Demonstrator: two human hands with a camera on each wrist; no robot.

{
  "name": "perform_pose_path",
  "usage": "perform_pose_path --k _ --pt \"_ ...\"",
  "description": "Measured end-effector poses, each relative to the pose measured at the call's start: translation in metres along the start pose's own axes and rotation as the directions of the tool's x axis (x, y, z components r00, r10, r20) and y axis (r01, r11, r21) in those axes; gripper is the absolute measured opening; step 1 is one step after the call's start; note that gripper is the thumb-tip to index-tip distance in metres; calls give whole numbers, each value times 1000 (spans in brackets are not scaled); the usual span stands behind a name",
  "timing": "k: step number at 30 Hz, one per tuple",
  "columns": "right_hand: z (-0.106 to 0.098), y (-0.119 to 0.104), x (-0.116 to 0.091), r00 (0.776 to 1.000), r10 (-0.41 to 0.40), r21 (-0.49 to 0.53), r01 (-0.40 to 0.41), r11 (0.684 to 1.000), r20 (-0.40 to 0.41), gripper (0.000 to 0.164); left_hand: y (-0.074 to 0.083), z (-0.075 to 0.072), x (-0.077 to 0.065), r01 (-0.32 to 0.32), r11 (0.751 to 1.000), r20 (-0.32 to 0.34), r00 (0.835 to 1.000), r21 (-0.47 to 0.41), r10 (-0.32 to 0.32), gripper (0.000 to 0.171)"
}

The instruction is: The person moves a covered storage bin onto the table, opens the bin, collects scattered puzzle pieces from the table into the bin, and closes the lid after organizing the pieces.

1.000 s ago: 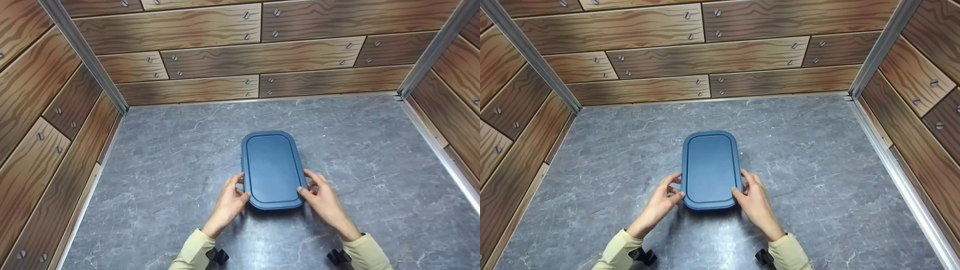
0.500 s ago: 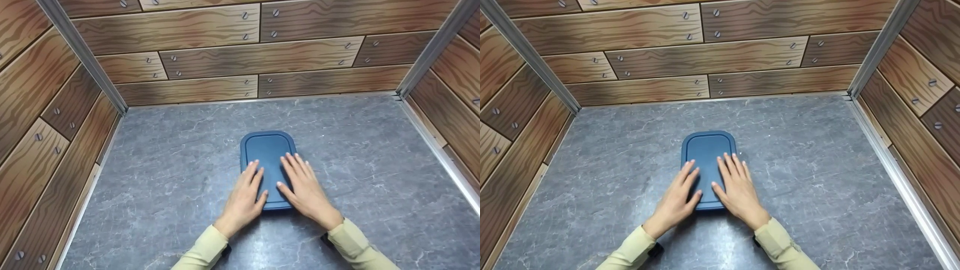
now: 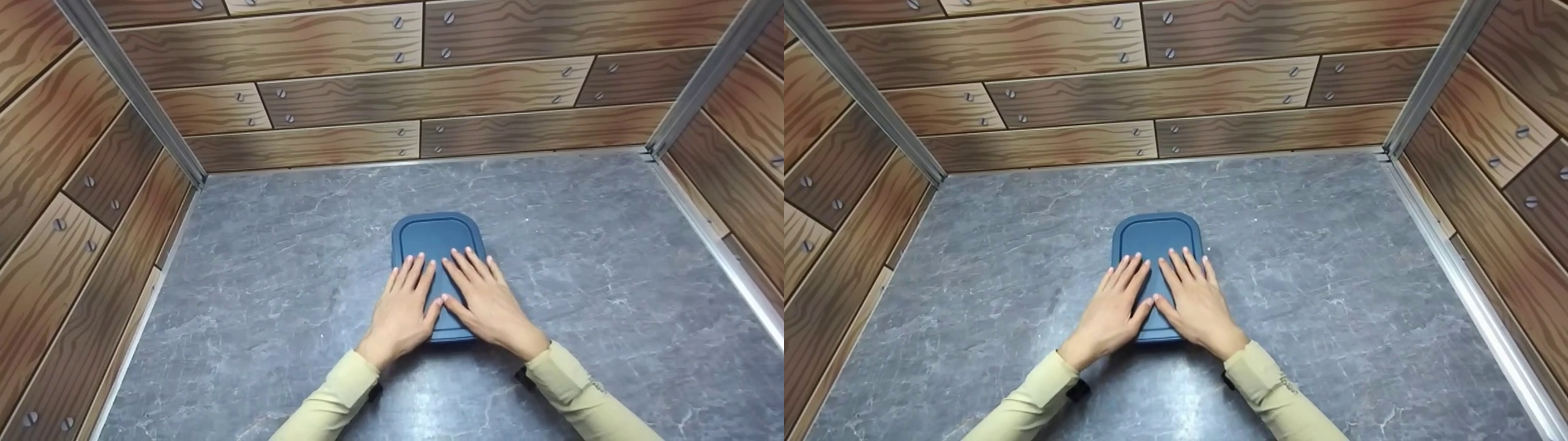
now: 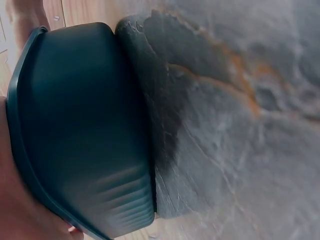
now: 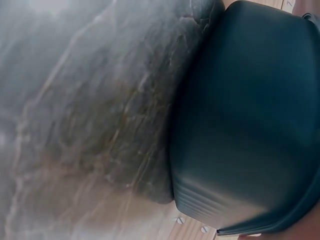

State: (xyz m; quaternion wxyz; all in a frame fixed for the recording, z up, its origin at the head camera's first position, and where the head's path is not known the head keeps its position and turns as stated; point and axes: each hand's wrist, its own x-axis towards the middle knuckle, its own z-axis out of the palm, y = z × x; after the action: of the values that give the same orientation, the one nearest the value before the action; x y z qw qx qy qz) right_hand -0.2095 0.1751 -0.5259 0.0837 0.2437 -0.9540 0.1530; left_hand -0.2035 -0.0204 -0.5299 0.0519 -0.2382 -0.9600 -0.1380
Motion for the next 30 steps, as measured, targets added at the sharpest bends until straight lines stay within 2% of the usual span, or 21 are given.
perform_pose_path --k 8,13,20,30 --pt "-2 2 0 999 23 25 -24 999 39 63 0 -3 0 -14 1000 33 999 23 13 61" --pt "-3 10 8 998 54 76 -55 996 22 65 -4 -7 8 29 1000 49 998 1 -29 61" --pt "-2 25 29 998 68 154 -69 986 13 64 -17 -3 29 100 993 5 995 -62 -100 60" --pt "2 38 67 996 82 99 -85 992 37 64 -33 0 66 153 984 -22 988 -91 -155 61"
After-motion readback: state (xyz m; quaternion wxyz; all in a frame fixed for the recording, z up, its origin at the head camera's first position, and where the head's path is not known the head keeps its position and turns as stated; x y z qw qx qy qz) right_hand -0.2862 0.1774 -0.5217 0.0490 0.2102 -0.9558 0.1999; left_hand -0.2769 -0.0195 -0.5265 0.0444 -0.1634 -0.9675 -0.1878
